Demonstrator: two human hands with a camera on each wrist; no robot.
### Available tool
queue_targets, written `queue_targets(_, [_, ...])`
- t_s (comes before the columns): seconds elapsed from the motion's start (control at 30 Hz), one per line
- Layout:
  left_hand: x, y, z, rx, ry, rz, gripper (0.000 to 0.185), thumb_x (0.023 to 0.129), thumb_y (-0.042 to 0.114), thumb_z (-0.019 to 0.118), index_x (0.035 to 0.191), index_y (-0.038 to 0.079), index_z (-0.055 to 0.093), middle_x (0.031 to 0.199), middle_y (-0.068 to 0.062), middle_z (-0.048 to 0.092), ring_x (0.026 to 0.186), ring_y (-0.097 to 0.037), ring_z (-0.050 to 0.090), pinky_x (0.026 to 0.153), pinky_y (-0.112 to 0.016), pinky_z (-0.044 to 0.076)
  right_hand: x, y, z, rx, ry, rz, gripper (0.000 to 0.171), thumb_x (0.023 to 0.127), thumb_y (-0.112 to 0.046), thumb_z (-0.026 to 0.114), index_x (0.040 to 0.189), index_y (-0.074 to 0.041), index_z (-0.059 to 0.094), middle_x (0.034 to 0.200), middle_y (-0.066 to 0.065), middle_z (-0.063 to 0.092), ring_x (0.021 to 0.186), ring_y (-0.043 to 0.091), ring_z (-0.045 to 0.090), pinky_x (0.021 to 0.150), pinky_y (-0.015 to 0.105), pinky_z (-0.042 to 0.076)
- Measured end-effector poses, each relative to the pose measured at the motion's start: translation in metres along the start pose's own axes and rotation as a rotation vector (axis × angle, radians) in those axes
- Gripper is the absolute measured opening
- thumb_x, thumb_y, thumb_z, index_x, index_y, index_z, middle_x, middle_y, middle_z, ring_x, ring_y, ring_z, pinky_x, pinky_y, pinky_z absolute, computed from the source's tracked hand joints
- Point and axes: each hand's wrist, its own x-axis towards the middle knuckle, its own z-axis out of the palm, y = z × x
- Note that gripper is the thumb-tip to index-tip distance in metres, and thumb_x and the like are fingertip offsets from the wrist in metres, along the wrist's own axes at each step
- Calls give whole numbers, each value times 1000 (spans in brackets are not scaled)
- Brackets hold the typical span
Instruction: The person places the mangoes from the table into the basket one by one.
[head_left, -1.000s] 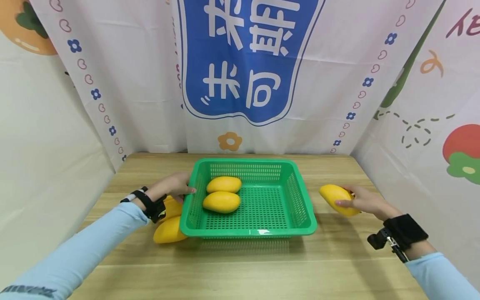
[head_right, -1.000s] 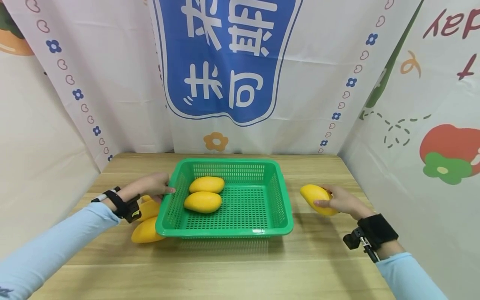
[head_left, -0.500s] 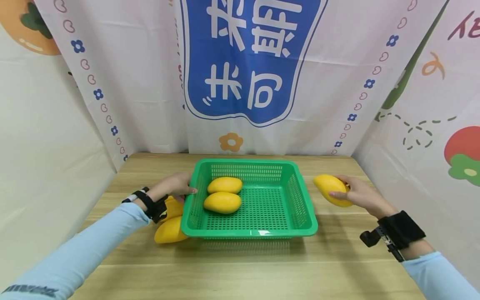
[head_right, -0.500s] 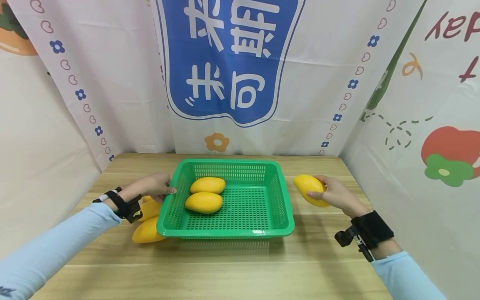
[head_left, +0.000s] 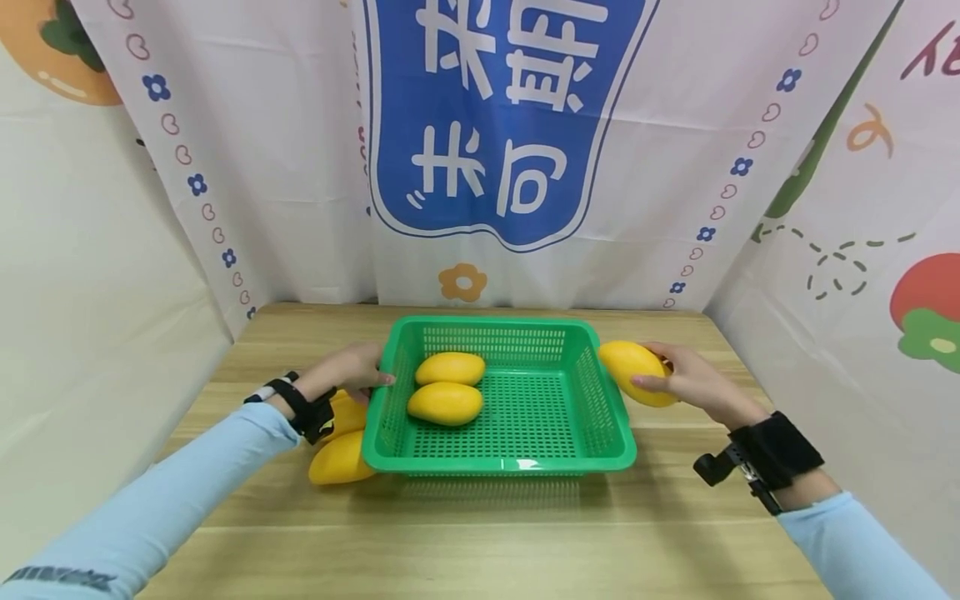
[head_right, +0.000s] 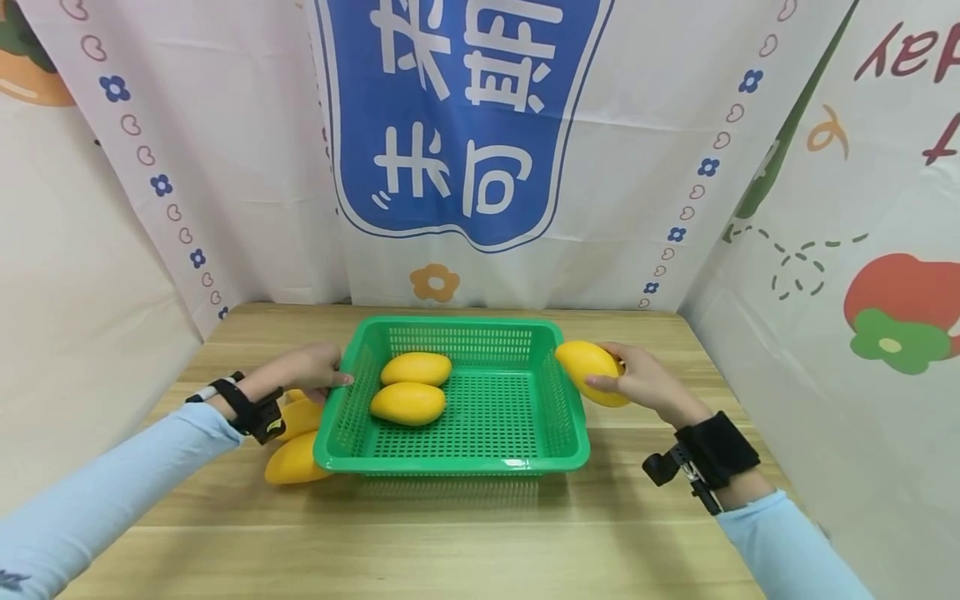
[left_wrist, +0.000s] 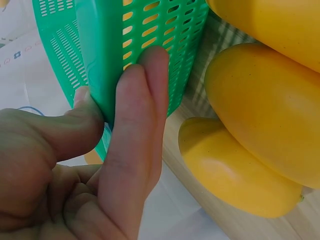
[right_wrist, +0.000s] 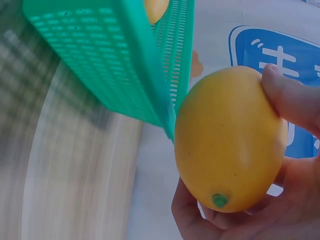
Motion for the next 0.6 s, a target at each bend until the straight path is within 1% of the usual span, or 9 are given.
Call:
queue_targets(0.13, [0,0,-1,-6,-3,-10,16,103,14,55,100,-1,58,75,-6,59,61,-13,61,58,-24,60,7,-4,3,14,-11,7,60,97,-35,65,142,-1,46,119,17,62,95,25,56,83,32,48])
queue_targets(0.27, [0,0,-2,-23,6,-27,15,103,14,56,102,-1,57,77,-7,60,62,-13,61,58,-25,60,17,-9,7,19,-17,-20,55,96,-36,66,139,-5,50,114,15,64,93,24,56,81,32,48])
queue_targets(0.4, [0,0,-3,-16,14,-27,15,102,14,56,101,-1,59,77,-7,61,62,-13,62,59,-25,61,24,-14,13,37,-42,-47,58,95,-35,66,141,-5,48,113,14,63,92,24,56,80,31,47])
queue_targets(0.5, [0,1,-1,-12,11,-19,16,102,14,57,99,-1,59,78,-8,62,63,-14,63,59,-26,61,27,-18,18,70,-68,-70,61,95,-31,68,145,-3,45,116,16,62,93,25,55,79,32,48])
queue_targets(0.6, [0,1,0,-12,9,-23,15,102,14,57,98,-1,59,76,-7,61,62,-14,62,58,-25,60,32,-22,22,79,-81,-78,62,93,-28,70,145,-3,46,118,17,61,94,26,54,79,32,49])
